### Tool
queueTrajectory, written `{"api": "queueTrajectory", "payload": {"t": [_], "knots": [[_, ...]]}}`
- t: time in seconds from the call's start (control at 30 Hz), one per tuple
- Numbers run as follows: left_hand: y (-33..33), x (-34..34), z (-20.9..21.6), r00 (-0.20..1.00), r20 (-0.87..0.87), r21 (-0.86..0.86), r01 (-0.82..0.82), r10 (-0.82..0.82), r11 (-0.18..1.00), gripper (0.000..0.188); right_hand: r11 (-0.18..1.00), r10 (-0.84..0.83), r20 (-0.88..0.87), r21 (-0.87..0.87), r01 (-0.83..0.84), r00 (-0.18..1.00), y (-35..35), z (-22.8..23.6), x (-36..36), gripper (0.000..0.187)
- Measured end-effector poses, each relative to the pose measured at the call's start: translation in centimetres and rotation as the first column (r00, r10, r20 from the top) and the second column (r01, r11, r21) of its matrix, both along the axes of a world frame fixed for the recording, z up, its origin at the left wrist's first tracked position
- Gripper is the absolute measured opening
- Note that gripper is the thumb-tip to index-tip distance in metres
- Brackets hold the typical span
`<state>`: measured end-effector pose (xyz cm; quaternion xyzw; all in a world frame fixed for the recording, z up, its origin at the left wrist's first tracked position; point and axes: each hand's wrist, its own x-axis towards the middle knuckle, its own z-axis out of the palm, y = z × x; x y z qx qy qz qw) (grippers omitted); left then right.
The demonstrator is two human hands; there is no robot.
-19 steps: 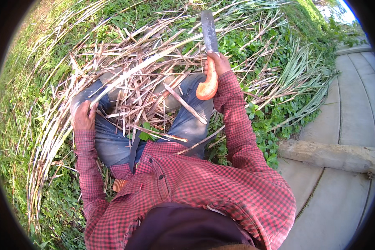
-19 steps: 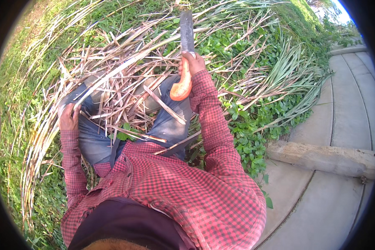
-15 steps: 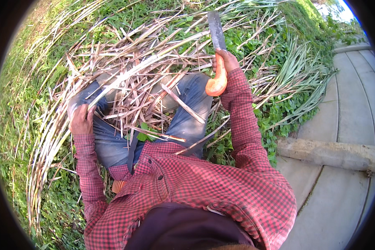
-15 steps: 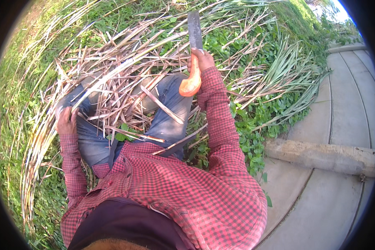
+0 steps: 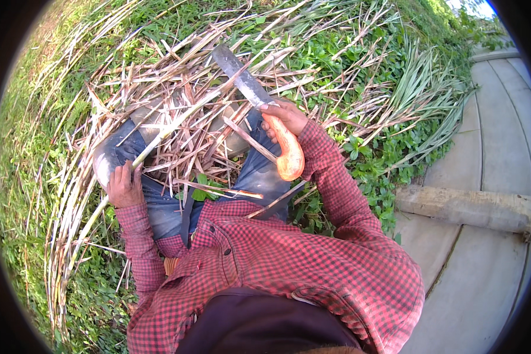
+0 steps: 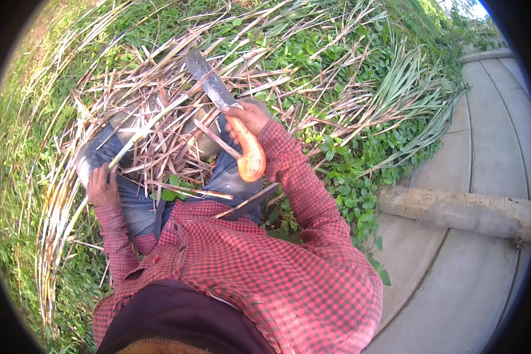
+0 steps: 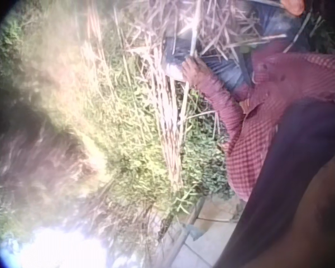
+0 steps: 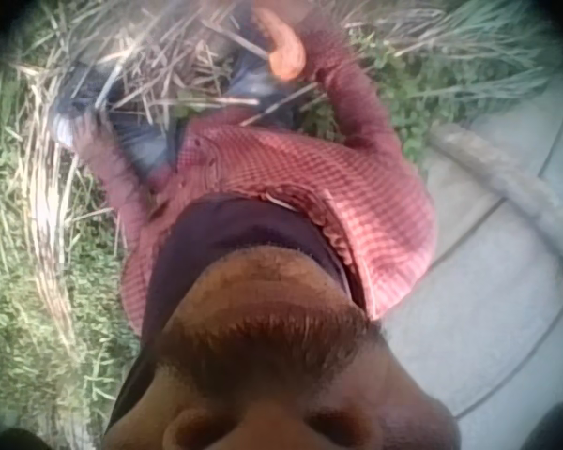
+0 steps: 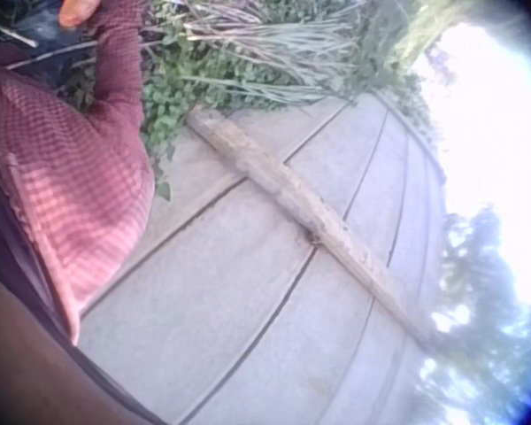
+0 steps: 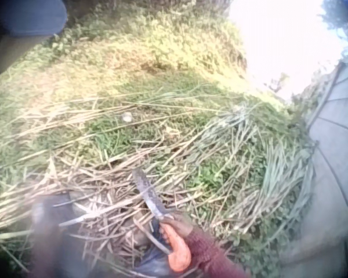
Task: The person sits on the ground and uses a machete to chop long, thin sticks into smaller pieces. They hold the sticks with one hand and strike them with the machete in the other, creating a pile of cut material.
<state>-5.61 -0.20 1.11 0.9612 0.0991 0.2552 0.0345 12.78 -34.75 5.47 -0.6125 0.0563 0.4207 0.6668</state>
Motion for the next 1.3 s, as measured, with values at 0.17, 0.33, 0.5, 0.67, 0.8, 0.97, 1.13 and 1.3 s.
{"api": "queueTrajectory", "payload": {"t": [0.17, 0.33, 0.5, 0.67, 0.8, 0.97, 1.13, 1.3], "knots": [[-0.3, -0.6, 0.4, 0.999, -0.044, -0.014, -0.022, 0.021, 1.0, 0.022, 0.945, -0.326, 0.066, -0.015, 0.327, 0.943, -2.3, -2.6, 3.6, 0.032], [-1.1, 1.1, 0.7, 0.999, -0.024, -0.098, 0.018, -0.021, 0.995, 0.019, 0.949, -0.301, 0.107, -0.059, 0.309, 0.947, -0.9, -3.0, 0.6, 0.029], [-2.1, 2.7, -0.5, 0.999, 0.032, -0.17, -0.029, 0.035, 0.985, 0.019, 0.985, 0.042, -0.041, 0.166, -0.035, 0.998, 5.6, -1.5, -6.0, 0.045], [-1.6, 3.7, 0.1, 0.998, -0.026, -0.214, -0.062, 0.058, 0.975, 0.019, 0.984, -0.053, 0.013, 0.173, 0.05, 0.999, 4.9, -2.6, -4.4, 0.035], [-1.6, 3.8, -0.3, 0.998, -0.044, -0.236, -0.06, 0.052, 0.97, 0.02, 0.936, -0.349, 0.126, 0.091, 0.339, 0.929, 2.7, -3.7, -1.7, 0.028], [-2.3, 5.1, -1.0, 0.998, -0.061, -0.262, -0.012, -0.004, 0.965, 0.024, 0.971, -0.22, 0.075, 0.115, 0.211, 0.972, 3.7, -4.6, -4.5, 0.029], [-2.4, 5.3, -0.3, 0.994, -0.104, -0.287, -0.01, -0.021, 0.958, 0.027, 0.978, -0.074, 0.084, 0.201, 0.056, 0.994, 5.9, -3.0, -7.0, 0.03], [-2.0, 6.4, 1.8, 0.979, -0.195, -0.315, -0.005, -0.06, 0.949, 0.033, 0.925, -0.359, 0.273, 0.229, 0.303, 0.892, 2.9, -4.0, -2.6, 0.022]]}}
